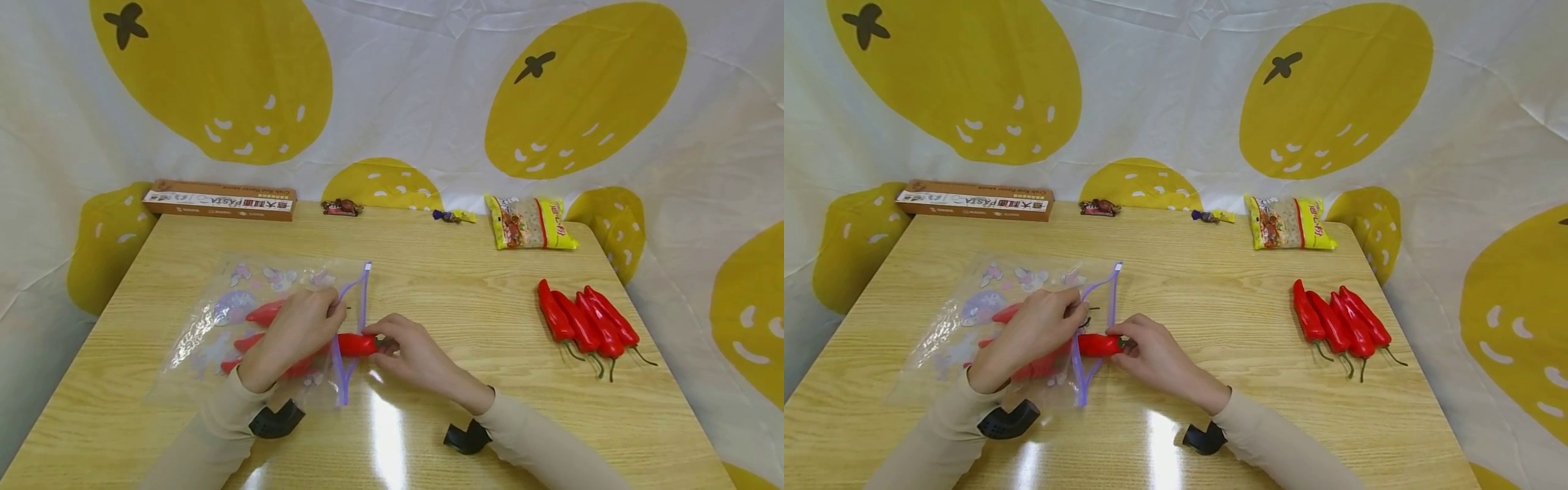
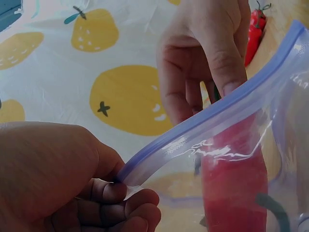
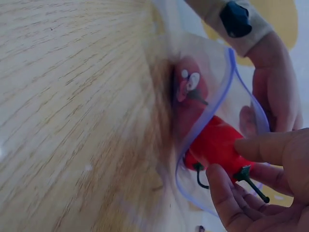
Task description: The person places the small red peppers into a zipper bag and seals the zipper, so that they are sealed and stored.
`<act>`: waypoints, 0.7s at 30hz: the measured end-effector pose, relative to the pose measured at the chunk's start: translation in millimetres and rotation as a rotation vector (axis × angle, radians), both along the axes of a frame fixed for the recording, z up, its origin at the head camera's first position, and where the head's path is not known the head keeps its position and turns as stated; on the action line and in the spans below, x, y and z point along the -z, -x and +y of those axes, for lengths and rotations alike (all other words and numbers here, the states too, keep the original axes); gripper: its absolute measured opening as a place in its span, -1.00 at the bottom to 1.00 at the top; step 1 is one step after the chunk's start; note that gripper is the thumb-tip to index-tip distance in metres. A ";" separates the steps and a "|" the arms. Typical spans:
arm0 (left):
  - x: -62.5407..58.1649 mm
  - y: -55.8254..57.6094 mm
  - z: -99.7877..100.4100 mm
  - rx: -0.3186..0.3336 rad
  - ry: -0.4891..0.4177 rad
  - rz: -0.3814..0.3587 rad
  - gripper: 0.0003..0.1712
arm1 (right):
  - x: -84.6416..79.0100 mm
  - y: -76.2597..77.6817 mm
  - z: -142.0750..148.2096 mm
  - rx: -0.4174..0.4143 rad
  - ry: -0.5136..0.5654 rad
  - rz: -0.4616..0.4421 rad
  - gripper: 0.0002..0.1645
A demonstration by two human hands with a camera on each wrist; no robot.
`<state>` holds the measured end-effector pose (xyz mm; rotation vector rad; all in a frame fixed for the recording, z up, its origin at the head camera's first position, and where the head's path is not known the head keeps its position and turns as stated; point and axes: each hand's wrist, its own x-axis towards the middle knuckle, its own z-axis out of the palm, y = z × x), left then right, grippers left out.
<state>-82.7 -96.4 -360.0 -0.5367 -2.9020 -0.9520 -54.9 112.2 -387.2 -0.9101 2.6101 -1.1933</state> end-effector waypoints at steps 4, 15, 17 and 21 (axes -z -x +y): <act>-0.2 -0.5 -0.5 -0.003 0.004 -0.001 -0.68 | 2.2 3.2 -11.2 -0.008 -0.011 0.005 -0.57; -1.0 0.2 0.5 0.013 0.019 0.038 -0.69 | 5.3 10.9 -37.0 -0.023 -0.081 0.067 -0.65; -1.3 0.3 0.7 0.009 0.024 0.023 -0.70 | 5.9 11.8 -40.0 -0.025 -0.108 0.093 -0.64; -1.8 0.2 0.6 0.004 0.026 -0.002 -0.70 | 7.7 13.0 -45.3 -0.020 -0.176 0.150 -0.66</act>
